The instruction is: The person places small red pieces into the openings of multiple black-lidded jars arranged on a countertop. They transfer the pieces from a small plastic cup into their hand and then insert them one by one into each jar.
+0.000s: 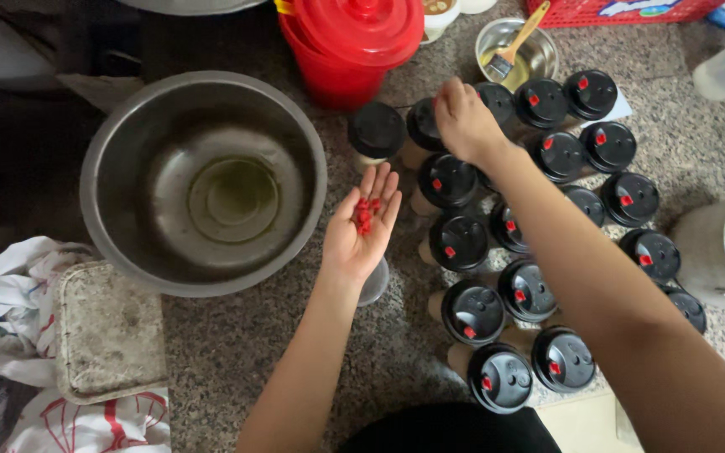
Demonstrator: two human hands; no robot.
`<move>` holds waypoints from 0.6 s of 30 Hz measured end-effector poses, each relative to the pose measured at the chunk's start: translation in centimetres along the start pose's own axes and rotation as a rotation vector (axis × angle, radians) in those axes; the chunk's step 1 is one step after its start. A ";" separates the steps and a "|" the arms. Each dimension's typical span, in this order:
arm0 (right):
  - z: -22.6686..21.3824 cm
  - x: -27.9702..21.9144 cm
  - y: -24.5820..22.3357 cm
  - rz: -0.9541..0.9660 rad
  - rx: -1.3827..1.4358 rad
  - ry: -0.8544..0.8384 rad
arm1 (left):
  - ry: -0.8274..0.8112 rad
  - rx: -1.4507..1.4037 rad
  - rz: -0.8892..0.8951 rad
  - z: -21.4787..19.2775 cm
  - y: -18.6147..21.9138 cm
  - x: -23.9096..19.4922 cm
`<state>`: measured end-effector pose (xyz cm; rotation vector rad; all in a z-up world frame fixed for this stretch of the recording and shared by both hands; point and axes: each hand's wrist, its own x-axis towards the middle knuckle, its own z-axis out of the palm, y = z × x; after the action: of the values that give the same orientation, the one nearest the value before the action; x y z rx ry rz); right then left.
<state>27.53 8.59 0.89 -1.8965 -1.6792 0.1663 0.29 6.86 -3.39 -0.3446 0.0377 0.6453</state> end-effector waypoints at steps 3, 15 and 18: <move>0.6 1.7 0.9 0.167 -0.043 -0.202 | 0.033 0.010 0.030 0.1 0.2 -0.2; 0.3 4.8 0.4 0.641 0.026 -0.398 | 0.092 -0.011 0.038 -0.9 0.7 -0.3; 1.8 5.6 1.3 0.617 -0.145 -0.409 | 0.080 -0.023 0.031 -0.9 0.7 -0.4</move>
<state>28.86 14.45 0.37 -2.5778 -1.3041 0.7333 -0.38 6.88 -4.37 -0.3929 0.1120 0.6633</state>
